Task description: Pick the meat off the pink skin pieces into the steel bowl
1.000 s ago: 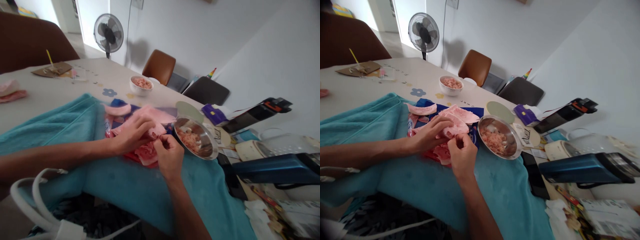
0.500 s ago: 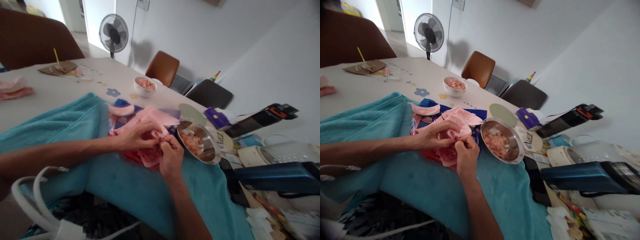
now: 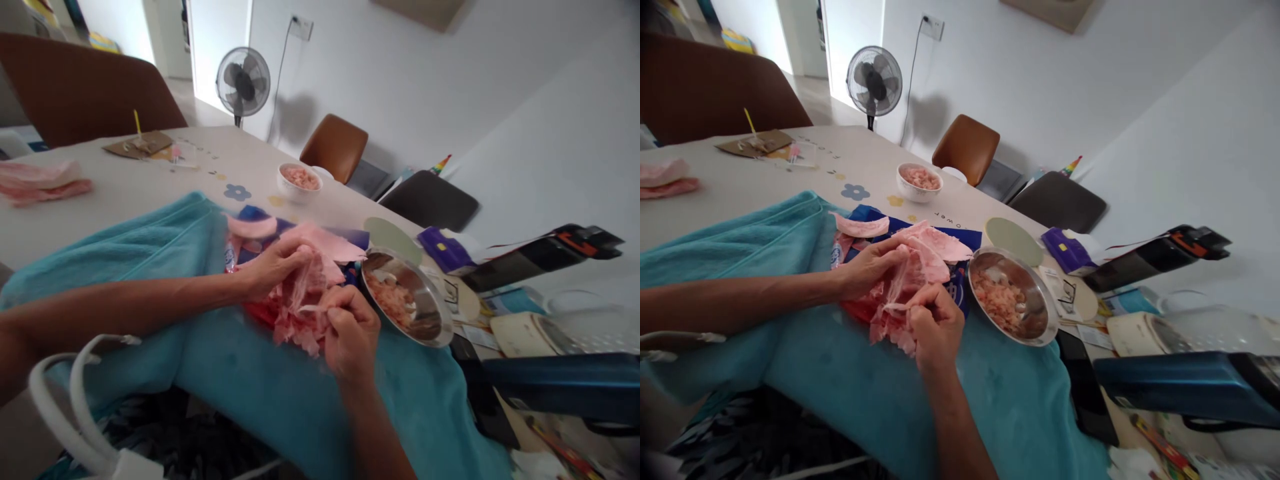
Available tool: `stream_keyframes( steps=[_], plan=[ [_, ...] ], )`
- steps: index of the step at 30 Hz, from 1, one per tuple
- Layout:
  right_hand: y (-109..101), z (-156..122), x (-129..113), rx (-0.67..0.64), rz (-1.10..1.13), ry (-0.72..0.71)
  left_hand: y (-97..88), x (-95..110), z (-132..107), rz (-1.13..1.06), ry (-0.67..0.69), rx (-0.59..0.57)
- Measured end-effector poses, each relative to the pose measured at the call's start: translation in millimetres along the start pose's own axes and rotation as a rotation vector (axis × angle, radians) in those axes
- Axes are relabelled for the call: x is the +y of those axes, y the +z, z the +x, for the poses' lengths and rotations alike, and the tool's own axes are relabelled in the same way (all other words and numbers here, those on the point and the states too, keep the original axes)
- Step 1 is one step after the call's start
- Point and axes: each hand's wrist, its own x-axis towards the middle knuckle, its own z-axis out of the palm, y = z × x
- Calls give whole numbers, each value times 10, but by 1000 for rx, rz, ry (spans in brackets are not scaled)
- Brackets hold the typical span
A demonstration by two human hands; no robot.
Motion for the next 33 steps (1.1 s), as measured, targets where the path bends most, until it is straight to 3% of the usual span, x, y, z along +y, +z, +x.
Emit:
stream_keyframes(
  steps=[2,5,10,13,16,19,24,29,33],
  plan=[
    [0,23,-35,18,4,-11,-6,-29,30,-49,-27,48],
    [-66,89,-27,166,-55,-21,-28,-41,83,-125,-30,132],
    [-263,213,108,352,-493,-59,-78,17,134,-228,-83,138],
    [-308,248,156,337,-669,-42,-84,62,133,-296,-108,79],
    [-288,250,134,334,-694,-84,-67,86,128,-352,-88,51],
    [-224,215,68,319,-744,-239,-45,83,124,-375,-87,80],
    [-28,102,59,118,-892,-504,-16,33,100,-336,-62,166],
    [111,52,198,67,-1118,-565,23,6,65,-227,-37,222],
    [150,56,217,86,-1136,-518,38,5,44,-148,-13,247]
  ],
)
